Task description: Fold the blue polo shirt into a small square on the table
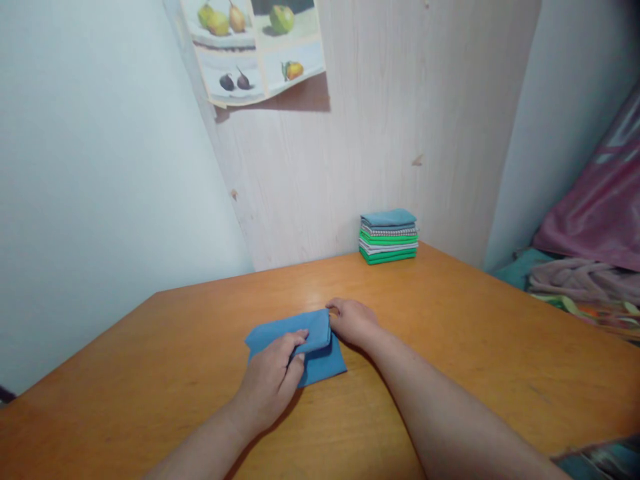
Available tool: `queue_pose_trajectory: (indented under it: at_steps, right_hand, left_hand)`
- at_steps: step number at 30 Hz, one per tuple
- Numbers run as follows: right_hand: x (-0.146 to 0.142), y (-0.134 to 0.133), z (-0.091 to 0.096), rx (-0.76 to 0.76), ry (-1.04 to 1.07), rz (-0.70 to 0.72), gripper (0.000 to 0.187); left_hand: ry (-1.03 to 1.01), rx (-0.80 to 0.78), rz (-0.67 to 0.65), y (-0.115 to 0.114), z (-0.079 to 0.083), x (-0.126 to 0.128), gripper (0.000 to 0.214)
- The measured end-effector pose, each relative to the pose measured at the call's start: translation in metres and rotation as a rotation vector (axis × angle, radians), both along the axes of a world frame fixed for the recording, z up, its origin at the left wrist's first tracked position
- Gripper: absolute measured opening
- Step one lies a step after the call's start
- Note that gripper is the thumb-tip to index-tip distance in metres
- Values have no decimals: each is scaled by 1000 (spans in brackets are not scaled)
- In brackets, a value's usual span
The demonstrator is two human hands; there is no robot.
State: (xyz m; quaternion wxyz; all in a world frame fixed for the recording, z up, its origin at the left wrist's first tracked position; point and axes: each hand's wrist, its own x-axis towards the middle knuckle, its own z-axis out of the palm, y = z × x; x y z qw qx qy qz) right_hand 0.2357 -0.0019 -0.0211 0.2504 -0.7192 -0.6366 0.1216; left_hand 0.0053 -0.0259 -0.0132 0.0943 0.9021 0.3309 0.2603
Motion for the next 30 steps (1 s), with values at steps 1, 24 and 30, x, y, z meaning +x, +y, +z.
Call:
queue_pose_trajectory:
  at_steps: [1,24,30]
  right_hand:
    - [0,0,0,7,-2,5,41]
    - [10,13,-9,-1,38,67,15]
    - [12,14,-9,22,52,80,15]
  left_hand:
    - [16,29,-15,0,-2,0,23]
    - [204,384,-247,-6,-3,2,29]
    - [258,312,-252,-8,-4,4,29]
